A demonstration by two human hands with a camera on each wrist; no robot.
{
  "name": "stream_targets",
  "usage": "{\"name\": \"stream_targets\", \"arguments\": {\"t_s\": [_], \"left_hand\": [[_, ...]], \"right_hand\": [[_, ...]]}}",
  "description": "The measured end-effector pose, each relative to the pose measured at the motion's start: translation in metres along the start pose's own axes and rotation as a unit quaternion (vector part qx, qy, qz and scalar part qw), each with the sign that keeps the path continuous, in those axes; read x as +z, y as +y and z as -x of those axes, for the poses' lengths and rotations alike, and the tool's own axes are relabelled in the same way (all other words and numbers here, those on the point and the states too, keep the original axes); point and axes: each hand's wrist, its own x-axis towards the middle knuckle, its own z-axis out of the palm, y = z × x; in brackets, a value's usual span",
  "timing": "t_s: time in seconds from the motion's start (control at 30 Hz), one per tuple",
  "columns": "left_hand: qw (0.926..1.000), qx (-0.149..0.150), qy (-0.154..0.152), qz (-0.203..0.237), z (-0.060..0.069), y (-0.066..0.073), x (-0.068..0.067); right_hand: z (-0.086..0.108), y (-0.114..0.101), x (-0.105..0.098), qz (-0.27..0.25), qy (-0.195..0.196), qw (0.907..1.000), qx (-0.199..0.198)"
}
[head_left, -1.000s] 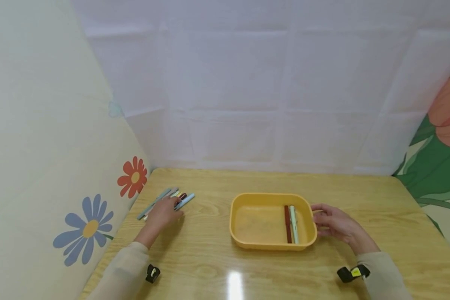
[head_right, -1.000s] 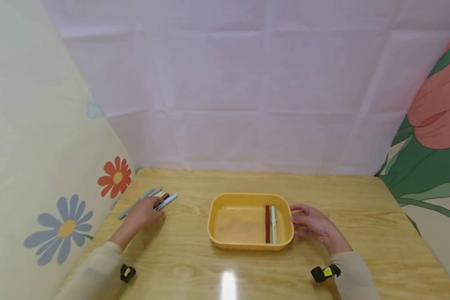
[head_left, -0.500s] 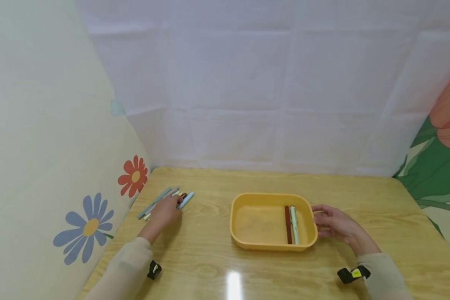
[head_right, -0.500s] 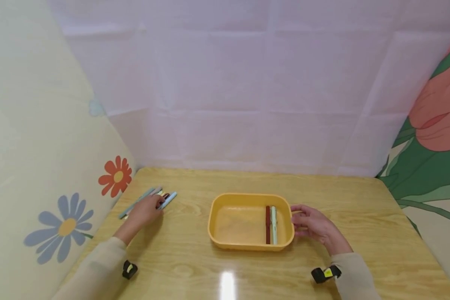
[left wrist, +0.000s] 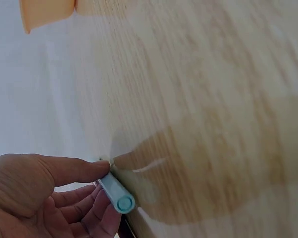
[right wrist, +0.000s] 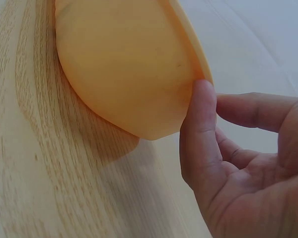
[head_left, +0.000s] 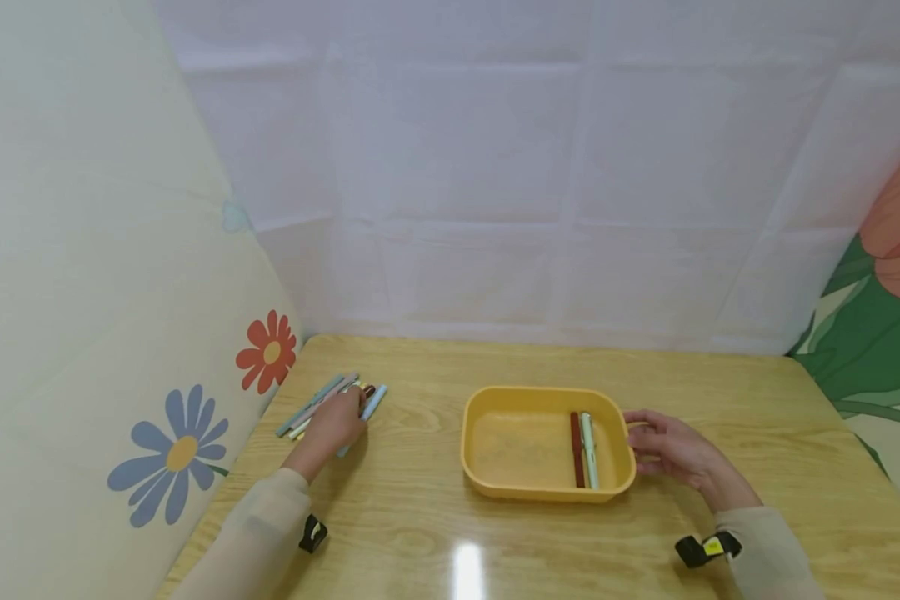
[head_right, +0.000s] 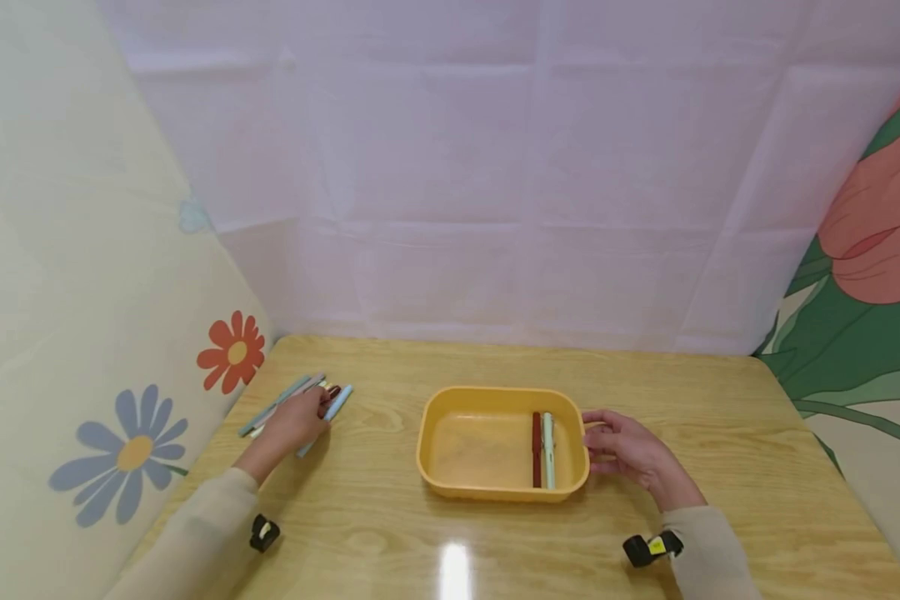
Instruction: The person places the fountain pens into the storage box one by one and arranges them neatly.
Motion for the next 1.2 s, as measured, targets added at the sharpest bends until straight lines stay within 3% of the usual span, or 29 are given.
{"name": "stream_targets", "arguments": {"t_s": [0.3, 0.5, 0.6, 0.73, 0.87, 1.0, 1.2], "left_hand": [[0.9997, 0.01, -0.016, -0.016, -0.002, 0.002, -0.003], [0.9962, -0.01, -0.038, 0.078, 0.001, 0.004, -0.01], [0.9865, -0.03, -0.055, 0.152, 0.003, 0.004, -0.014], [0.9642, -0.053, -0.081, 0.247, 0.006, 0.006, -0.018], [0.9466, -0.051, -0.098, 0.303, 0.009, 0.009, -0.021], [0.9375, -0.034, -0.111, 0.328, 0.012, 0.01, -0.022], [0.9301, -0.036, -0.118, 0.346, 0.014, 0.013, -0.021]], "right_hand": [[0.0, 0.001, 0.001, 0.001, 0.0, 1.0, -0.002], [0.0, -0.001, 0.002, 0.005, 0.004, 1.0, 0.0], [0.0, -0.001, 0.002, 0.008, 0.004, 1.0, 0.002], [0.0, -0.001, 0.002, 0.007, 0.005, 0.9999, 0.006], [0.0, -0.001, 0.001, 0.008, 0.007, 0.9999, 0.006], [0.0, 0.0, 0.001, 0.009, 0.007, 0.9999, 0.006], [-0.001, 0.0, 0.001, 0.01, 0.01, 0.9999, 0.003]]}}
